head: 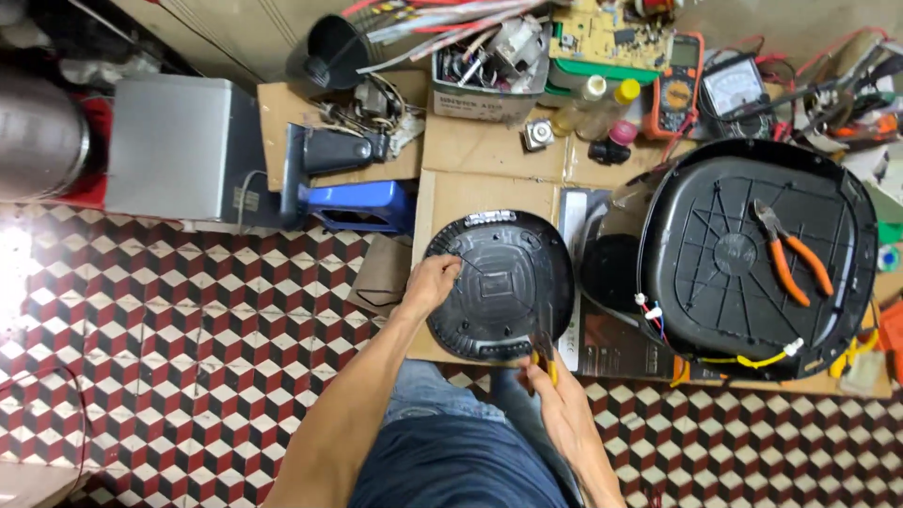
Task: Repairing and testing the internal electronic components of an air fryer.
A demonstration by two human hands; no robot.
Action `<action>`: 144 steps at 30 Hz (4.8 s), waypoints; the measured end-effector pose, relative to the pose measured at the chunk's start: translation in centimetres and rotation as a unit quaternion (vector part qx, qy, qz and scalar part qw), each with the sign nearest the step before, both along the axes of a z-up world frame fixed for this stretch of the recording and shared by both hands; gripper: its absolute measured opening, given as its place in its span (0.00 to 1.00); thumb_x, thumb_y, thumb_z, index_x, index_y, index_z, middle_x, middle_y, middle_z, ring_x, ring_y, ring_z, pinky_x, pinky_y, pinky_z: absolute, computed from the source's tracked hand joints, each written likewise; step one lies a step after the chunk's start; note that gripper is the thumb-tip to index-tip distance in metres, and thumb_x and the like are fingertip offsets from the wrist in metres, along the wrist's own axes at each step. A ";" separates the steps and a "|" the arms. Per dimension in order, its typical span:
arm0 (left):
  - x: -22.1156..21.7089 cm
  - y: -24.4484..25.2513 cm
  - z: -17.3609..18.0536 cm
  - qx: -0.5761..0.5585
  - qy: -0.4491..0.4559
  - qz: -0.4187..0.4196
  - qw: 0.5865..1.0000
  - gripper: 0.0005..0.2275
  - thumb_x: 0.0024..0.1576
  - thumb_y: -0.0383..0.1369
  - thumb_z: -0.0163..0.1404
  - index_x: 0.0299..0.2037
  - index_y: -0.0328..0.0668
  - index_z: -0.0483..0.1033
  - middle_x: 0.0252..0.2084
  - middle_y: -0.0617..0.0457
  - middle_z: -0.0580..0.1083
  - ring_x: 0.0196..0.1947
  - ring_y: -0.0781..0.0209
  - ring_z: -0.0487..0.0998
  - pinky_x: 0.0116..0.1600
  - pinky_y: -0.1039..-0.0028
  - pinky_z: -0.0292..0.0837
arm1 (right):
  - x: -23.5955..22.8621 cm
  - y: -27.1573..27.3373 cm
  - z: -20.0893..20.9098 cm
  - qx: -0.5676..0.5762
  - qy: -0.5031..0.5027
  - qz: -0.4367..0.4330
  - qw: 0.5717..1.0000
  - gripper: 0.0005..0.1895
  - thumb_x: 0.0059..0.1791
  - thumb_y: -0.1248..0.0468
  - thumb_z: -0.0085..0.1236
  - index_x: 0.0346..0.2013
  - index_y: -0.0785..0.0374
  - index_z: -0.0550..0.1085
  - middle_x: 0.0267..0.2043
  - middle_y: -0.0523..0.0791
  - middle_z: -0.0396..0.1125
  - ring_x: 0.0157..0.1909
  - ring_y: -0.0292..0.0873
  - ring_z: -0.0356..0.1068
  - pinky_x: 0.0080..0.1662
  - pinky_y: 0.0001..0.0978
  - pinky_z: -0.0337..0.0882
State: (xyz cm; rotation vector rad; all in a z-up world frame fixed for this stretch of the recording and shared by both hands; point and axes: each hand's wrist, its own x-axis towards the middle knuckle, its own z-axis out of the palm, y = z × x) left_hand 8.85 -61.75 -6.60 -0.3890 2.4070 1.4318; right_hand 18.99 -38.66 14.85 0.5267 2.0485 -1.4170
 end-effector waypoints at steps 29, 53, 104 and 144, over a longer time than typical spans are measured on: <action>1.7 -0.5 -3.3 0.170 -0.066 0.038 0.983 0.09 0.61 0.32 0.53 0.44 0.32 0.79 0.32 0.49 0.80 0.31 0.66 0.79 0.39 0.76 0.76 | -1.4 -0.9 -4.1 0.066 -0.043 0.097 0.992 0.23 0.52 0.54 0.39 0.55 0.62 0.70 0.46 0.51 0.76 0.48 0.47 0.76 0.54 0.39 0.71; 4.6 2.1 -2.4 0.347 -0.079 0.138 0.924 0.07 0.60 0.30 0.54 0.43 0.33 0.75 0.38 0.47 0.78 0.34 0.59 0.82 0.40 0.72 0.81 | -3.4 -4.6 -11.9 0.263 0.112 0.199 0.937 0.23 0.48 0.60 0.50 0.57 0.65 0.69 0.51 0.59 0.67 0.55 0.62 0.68 0.56 0.50 0.68; 4.9 2.0 3.3 0.362 -0.114 0.044 0.924 0.08 0.62 0.28 0.51 0.45 0.29 0.74 0.40 0.46 0.79 0.39 0.62 0.82 0.48 0.74 0.80 | -1.6 -3.6 -5.9 0.307 0.245 0.164 0.905 0.29 0.41 0.58 0.64 0.55 0.65 0.73 0.39 0.52 0.65 0.45 0.54 0.66 0.47 0.46 0.66; 4.3 2.1 4.5 0.328 -0.125 0.043 0.935 0.07 0.58 0.27 0.56 0.41 0.28 0.77 0.36 0.47 0.79 0.34 0.64 0.82 0.43 0.77 0.81 | -2.1 -3.2 -6.9 0.332 0.159 0.183 0.912 0.16 0.46 0.59 0.63 0.45 0.61 0.72 0.37 0.52 0.73 0.34 0.57 0.76 0.36 0.49 0.75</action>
